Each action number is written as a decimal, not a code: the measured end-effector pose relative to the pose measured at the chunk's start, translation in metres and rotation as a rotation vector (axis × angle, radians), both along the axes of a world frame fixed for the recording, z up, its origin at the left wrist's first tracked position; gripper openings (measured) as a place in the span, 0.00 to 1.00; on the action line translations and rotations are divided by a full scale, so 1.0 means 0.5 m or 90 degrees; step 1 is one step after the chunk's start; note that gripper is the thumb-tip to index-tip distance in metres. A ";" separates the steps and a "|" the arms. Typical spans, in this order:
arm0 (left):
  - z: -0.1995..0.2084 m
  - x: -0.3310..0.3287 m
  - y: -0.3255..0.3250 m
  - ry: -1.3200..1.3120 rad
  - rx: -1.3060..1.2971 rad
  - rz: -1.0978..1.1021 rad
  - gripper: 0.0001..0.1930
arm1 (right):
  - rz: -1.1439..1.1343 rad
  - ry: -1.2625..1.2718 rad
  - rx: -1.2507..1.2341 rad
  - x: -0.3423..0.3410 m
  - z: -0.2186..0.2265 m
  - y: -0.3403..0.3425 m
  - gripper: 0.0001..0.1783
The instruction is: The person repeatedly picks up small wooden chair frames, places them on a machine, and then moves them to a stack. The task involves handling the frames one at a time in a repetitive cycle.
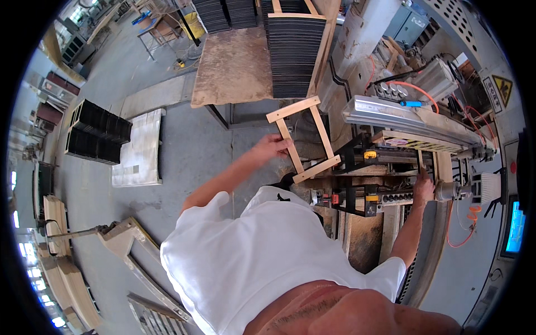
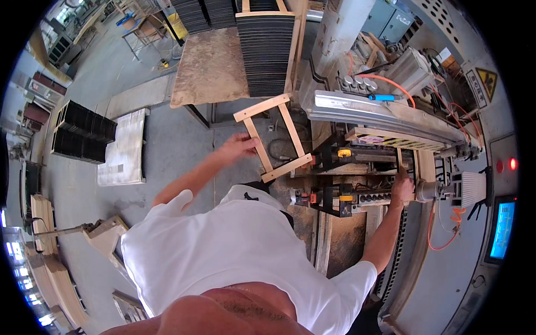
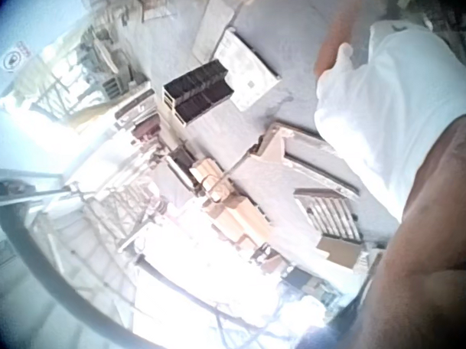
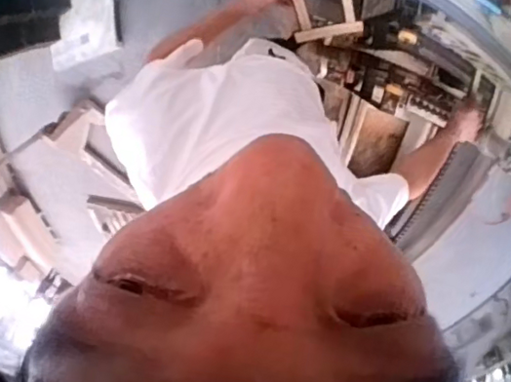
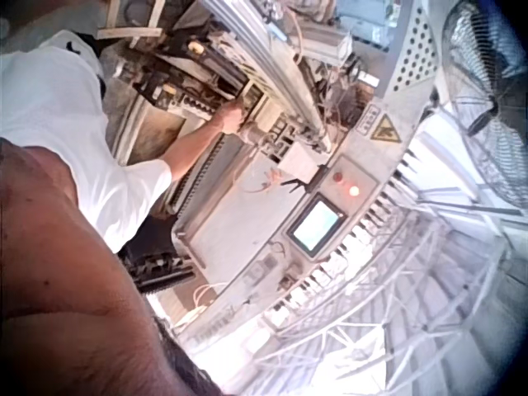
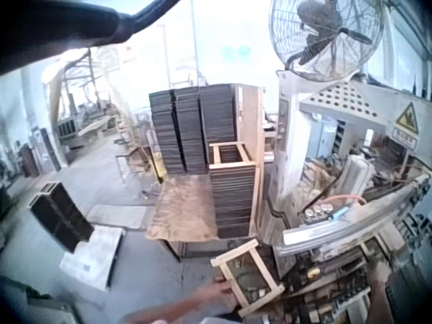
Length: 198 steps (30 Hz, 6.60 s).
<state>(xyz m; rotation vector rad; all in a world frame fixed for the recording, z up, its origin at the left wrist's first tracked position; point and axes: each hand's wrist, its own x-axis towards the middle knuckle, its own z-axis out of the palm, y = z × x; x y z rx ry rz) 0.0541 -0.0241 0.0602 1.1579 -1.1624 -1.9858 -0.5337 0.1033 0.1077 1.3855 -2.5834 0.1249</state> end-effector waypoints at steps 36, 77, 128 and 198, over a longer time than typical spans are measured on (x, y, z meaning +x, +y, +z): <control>0.485 0.043 -0.834 -0.444 -0.850 0.164 0.29 | -0.253 -0.393 -0.463 0.734 -0.078 0.073 0.10; 0.019 -0.383 0.118 0.099 -0.447 -0.499 0.16 | -0.878 -0.164 -0.260 1.214 -0.146 0.830 0.18; -0.063 -0.172 0.069 0.060 0.235 -0.076 0.10 | -0.001 0.076 -0.036 -0.039 -0.063 0.015 0.24; 0.500 -0.026 -0.705 -0.522 -1.158 -0.113 0.26 | -0.326 -0.441 -0.465 0.735 -0.070 0.098 0.12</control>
